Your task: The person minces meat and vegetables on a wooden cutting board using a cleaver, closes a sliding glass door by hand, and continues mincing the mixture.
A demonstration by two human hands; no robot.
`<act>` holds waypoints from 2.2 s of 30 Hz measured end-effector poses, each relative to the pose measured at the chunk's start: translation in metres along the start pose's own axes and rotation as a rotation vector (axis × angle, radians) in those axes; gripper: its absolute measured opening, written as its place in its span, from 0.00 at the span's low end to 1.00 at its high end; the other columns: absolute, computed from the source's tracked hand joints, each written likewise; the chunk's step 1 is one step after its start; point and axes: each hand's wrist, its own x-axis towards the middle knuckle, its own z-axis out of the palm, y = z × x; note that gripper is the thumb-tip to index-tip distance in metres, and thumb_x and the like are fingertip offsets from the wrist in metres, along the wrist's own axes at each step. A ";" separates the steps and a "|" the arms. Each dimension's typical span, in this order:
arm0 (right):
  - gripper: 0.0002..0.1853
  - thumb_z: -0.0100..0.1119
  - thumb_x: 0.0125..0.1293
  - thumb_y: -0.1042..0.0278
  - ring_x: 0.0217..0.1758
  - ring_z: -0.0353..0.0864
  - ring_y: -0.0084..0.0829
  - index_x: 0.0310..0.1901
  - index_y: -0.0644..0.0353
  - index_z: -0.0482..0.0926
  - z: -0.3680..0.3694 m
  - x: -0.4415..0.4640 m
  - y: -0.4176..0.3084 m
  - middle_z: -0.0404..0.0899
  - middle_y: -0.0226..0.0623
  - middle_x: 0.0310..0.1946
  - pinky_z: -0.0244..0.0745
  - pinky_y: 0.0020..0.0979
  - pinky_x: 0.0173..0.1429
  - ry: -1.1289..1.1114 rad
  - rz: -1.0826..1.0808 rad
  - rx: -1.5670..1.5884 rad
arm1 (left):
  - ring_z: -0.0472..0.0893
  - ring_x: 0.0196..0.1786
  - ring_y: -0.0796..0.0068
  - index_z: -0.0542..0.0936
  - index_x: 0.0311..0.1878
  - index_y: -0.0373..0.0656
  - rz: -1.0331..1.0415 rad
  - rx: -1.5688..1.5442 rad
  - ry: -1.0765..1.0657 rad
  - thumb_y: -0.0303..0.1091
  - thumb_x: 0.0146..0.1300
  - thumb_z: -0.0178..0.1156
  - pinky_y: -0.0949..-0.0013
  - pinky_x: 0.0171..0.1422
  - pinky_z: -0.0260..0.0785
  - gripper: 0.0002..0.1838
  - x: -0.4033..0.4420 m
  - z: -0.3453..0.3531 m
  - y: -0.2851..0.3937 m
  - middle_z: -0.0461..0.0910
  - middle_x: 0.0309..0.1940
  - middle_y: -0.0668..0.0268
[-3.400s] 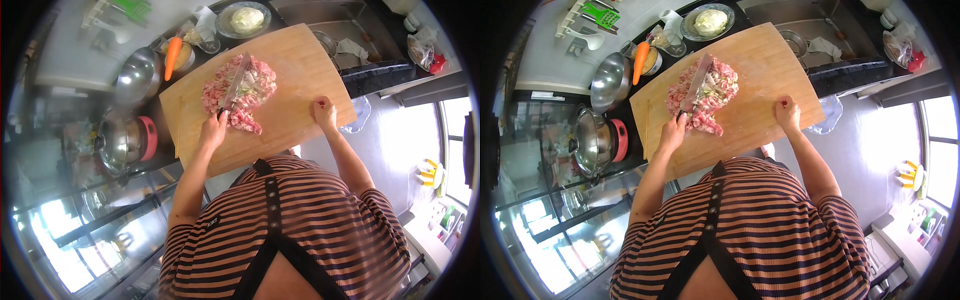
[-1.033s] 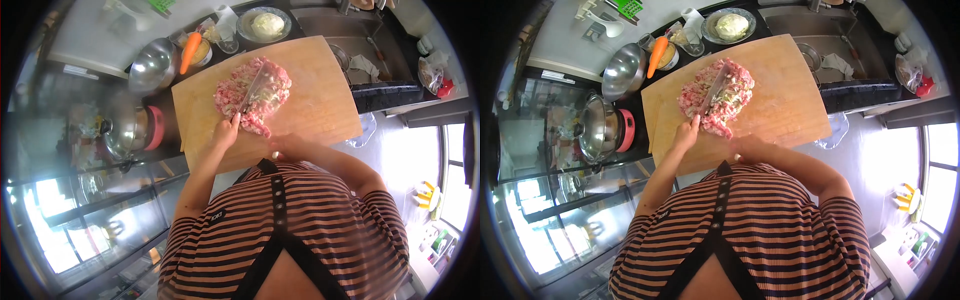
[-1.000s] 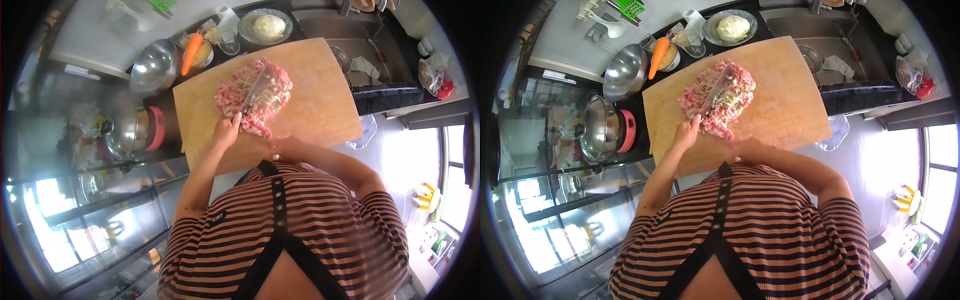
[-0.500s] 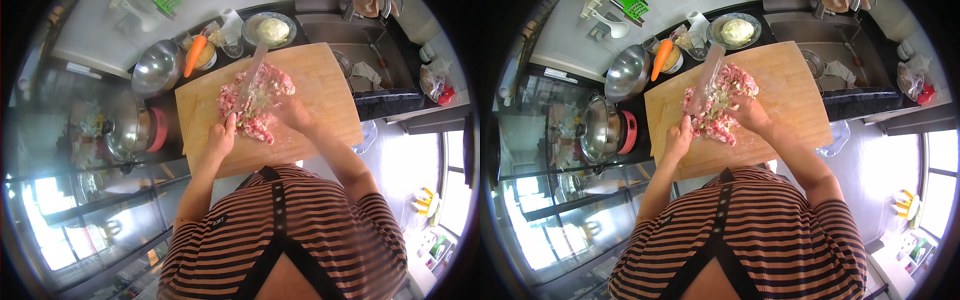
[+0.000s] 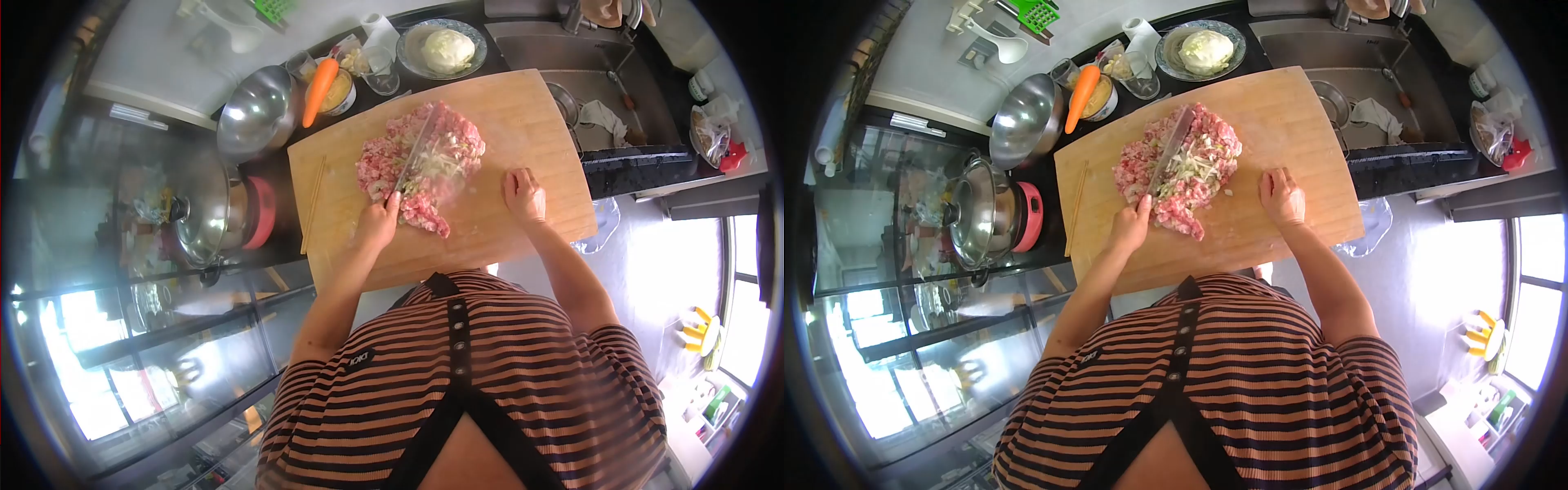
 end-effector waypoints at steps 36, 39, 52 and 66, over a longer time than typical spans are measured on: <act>0.19 0.52 0.60 0.75 0.20 0.69 0.18 0.54 0.61 0.68 -0.090 0.023 -0.067 0.68 0.28 0.23 0.73 0.23 0.22 -0.689 0.645 0.737 | 0.79 0.34 0.77 0.73 0.50 0.40 -0.218 -0.607 0.385 0.43 0.67 0.48 0.73 0.37 0.71 0.18 -0.039 -0.032 -0.063 0.80 0.40 0.64; 0.20 0.52 0.60 0.74 0.19 0.68 0.18 0.56 0.61 0.68 -0.091 0.018 -0.059 0.68 0.28 0.21 0.71 0.23 0.21 -0.733 0.520 0.593 | 0.78 0.41 0.64 0.73 0.48 0.38 -0.187 -0.127 0.562 0.36 0.64 0.50 0.63 0.46 0.70 0.14 -0.035 0.007 -0.118 0.78 0.43 0.58; 0.15 0.55 0.61 0.72 0.24 0.72 0.29 0.50 0.61 0.75 -0.091 0.003 -0.066 0.72 0.40 0.22 0.68 0.29 0.31 -0.694 -0.102 0.264 | 0.71 0.50 0.51 0.73 0.44 0.36 0.079 0.161 0.706 0.28 0.58 0.52 0.55 0.54 0.63 0.11 -0.036 0.032 -0.127 0.73 0.47 0.53; 0.16 0.57 0.56 0.64 0.25 0.77 0.36 0.48 0.48 0.75 -0.141 0.032 -0.011 0.73 0.33 0.26 0.75 0.36 0.29 -1.010 -0.720 -0.423 | 0.72 0.49 0.52 0.74 0.42 0.38 0.028 0.130 0.736 0.28 0.57 0.53 0.56 0.53 0.65 0.10 -0.035 0.037 -0.130 0.73 0.47 0.55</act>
